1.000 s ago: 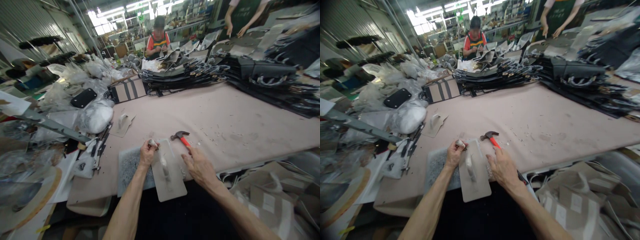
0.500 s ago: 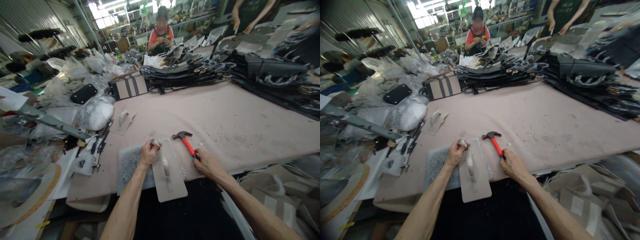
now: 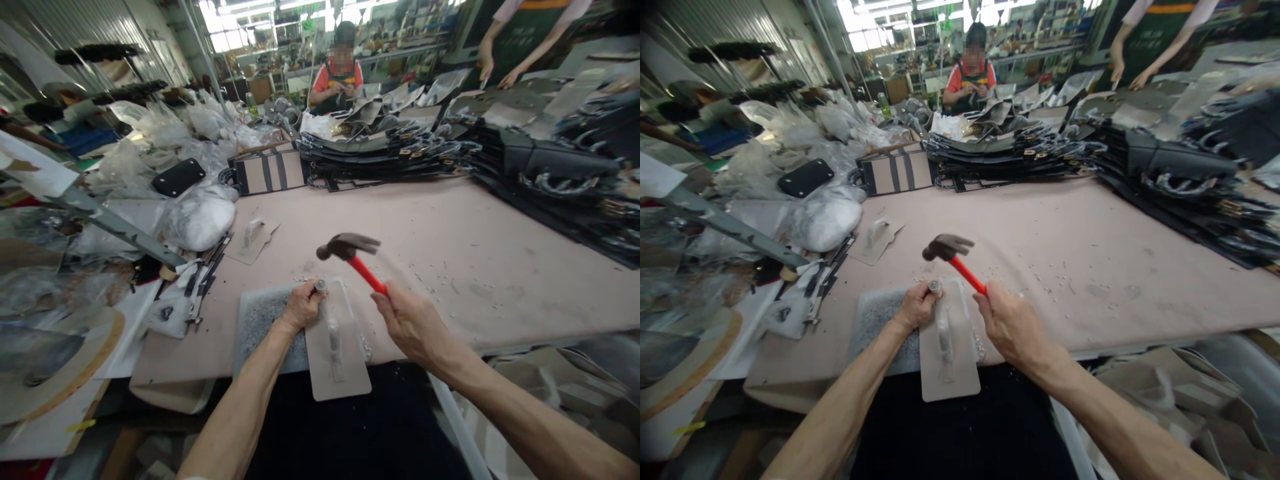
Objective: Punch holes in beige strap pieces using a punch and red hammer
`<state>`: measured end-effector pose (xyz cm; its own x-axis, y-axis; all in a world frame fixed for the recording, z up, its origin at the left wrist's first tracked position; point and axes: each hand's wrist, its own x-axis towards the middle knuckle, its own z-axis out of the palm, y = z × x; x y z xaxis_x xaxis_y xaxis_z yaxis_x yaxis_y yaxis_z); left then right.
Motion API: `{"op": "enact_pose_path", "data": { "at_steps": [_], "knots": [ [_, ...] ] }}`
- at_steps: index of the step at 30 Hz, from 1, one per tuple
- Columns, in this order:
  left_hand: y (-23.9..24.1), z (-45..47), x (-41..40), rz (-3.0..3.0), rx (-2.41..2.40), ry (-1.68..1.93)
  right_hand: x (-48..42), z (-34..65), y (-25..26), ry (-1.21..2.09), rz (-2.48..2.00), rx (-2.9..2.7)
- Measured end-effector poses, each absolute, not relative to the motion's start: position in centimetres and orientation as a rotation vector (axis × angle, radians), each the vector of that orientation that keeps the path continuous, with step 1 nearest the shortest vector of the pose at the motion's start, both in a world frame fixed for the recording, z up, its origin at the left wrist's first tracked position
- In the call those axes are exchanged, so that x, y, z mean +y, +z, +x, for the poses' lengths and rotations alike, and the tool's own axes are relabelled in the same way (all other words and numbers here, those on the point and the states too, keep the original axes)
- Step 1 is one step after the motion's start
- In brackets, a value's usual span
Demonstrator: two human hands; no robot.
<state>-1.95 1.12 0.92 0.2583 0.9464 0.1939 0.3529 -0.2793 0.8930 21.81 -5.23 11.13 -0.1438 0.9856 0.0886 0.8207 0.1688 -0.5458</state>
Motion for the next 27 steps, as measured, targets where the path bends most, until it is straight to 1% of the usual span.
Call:
{"op": "enact_pose_path", "data": {
  "at_steps": [2, 4, 6, 9, 11, 15, 17, 23, 25, 27],
  "knots": [
    [0.8, -2.0, 1.1, 1.785, 1.195, 1.005, -5.2, 22.2, 12.1, 0.426, -1.762, -2.293],
    [0.7, -2.0, 1.1, 1.787, 1.191, 1.016, -5.0, 22.5, 13.6, 0.374, -1.759, -2.376],
    [0.6, -2.0, 1.0, 1.786, 1.182, 1.030, -5.0, 22.5, 15.4, 0.289, -1.706, -2.223],
    [0.4, -2.0, 1.1, 1.763, 1.182, 1.038, -5.3, 21.7, 16.8, 0.166, -1.580, -1.787],
    [0.4, -1.9, 1.1, 1.757, 1.187, 1.040, -5.7, 21.1, 15.8, 0.166, -1.549, -1.738],
    [0.3, -2.0, 1.0, 1.787, 1.200, 1.023, -6.1, 21.1, 12.2, 0.371, -1.709, -2.315],
    [0.3, -2.0, 0.9, 1.799, 1.198, 1.017, -5.9, 21.8, 10.9, 0.430, -1.790, -2.431],
    [0.6, -1.9, 0.8, 1.753, 1.171, 1.044, -4.7, 23.7, 6.7, 0.693, -2.043, -2.177],
    [0.5, -2.0, 0.8, 1.748, 1.171, 1.048, -4.6, 23.5, 5.1, 0.614, -2.152, -2.157],
    [0.4, -2.0, 0.8, 1.744, 1.173, 1.062, -4.8, 22.7, 4.3, 0.351, -2.106, -2.194]
  ]
}}
